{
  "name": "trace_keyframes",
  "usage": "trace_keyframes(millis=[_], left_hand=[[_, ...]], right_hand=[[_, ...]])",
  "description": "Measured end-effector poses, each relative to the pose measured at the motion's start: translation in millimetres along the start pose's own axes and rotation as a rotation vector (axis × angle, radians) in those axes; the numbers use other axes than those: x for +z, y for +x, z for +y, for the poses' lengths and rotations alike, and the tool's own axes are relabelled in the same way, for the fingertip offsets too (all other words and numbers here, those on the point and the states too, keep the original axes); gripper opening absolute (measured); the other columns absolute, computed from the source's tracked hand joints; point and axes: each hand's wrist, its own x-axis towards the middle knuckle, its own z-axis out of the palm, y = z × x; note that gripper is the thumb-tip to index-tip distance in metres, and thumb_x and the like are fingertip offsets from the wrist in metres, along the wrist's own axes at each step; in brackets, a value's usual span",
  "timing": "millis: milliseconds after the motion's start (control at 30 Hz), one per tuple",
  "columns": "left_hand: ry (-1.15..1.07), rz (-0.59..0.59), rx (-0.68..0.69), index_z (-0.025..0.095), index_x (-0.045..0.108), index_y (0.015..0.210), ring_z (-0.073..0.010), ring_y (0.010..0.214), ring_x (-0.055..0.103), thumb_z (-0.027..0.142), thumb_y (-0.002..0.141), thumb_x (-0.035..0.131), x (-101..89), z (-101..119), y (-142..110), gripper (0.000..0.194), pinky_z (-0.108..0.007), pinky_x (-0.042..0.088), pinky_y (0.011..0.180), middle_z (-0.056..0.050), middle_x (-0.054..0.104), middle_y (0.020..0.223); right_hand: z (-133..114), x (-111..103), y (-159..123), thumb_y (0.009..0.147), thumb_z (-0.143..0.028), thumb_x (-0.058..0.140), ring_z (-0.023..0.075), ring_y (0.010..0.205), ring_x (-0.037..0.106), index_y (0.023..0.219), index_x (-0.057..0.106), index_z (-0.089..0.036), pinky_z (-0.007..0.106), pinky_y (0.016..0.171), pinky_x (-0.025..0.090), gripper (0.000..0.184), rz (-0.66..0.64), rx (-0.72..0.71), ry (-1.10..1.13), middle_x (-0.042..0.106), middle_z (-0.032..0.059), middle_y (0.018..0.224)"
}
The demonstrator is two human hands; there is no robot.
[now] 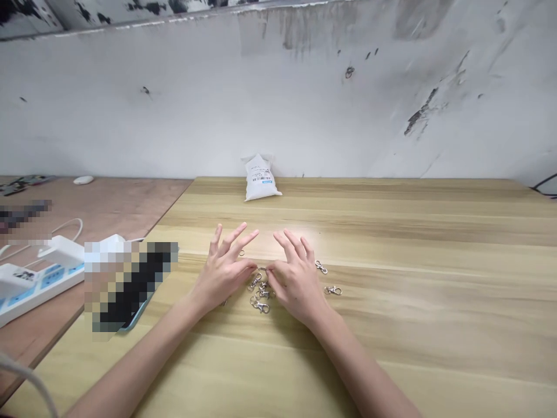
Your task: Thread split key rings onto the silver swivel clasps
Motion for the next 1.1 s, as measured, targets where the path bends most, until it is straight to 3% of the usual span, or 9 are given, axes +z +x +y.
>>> trace_keyframes(millis=[500,733,1100], left_hand=[[-0.028,-0.052,-0.017,0.019,0.065,0.073,-0.0286,0.142,0.035,0.018,0.09,0.058,5.4,2.5,-2.2,0.018,-0.065,0.012,0.119,-0.008,0.054,0.142],[-0.095,-0.069,-0.071,0.019,0.066,0.074,-0.0299,0.142,0.036,0.02,0.091,0.059,2.1,1.2,-1.2,0.018,-0.067,0.015,0.117,-0.008,0.054,0.141],[-0.159,-0.135,-0.163,0.02,0.07,0.077,-0.0303,0.141,0.036,0.022,0.089,0.063,3.5,3.1,-1.0,0.014,-0.068,0.017,0.115,-0.008,0.054,0.141]], right_hand=[[-6.7,1.6,1.2,0.087,-0.02,0.057,0.0319,0.139,0.034,0.076,0.072,-0.022,0.058,0.112,0.027,0.018,-0.042,0.021,-0.054,0.057,0.0114,0.134],[-11.3,3.4,1.7,0.088,-0.019,0.055,0.0303,0.138,0.037,0.074,0.069,-0.02,0.056,0.113,0.027,0.019,0.018,0.008,-0.09,0.059,0.012,0.13],[-18.5,8.3,1.7,0.087,-0.02,0.055,0.0305,0.13,0.046,0.07,0.064,-0.02,0.057,0.111,0.027,0.019,0.038,0.152,-0.037,0.065,0.01,0.113]])
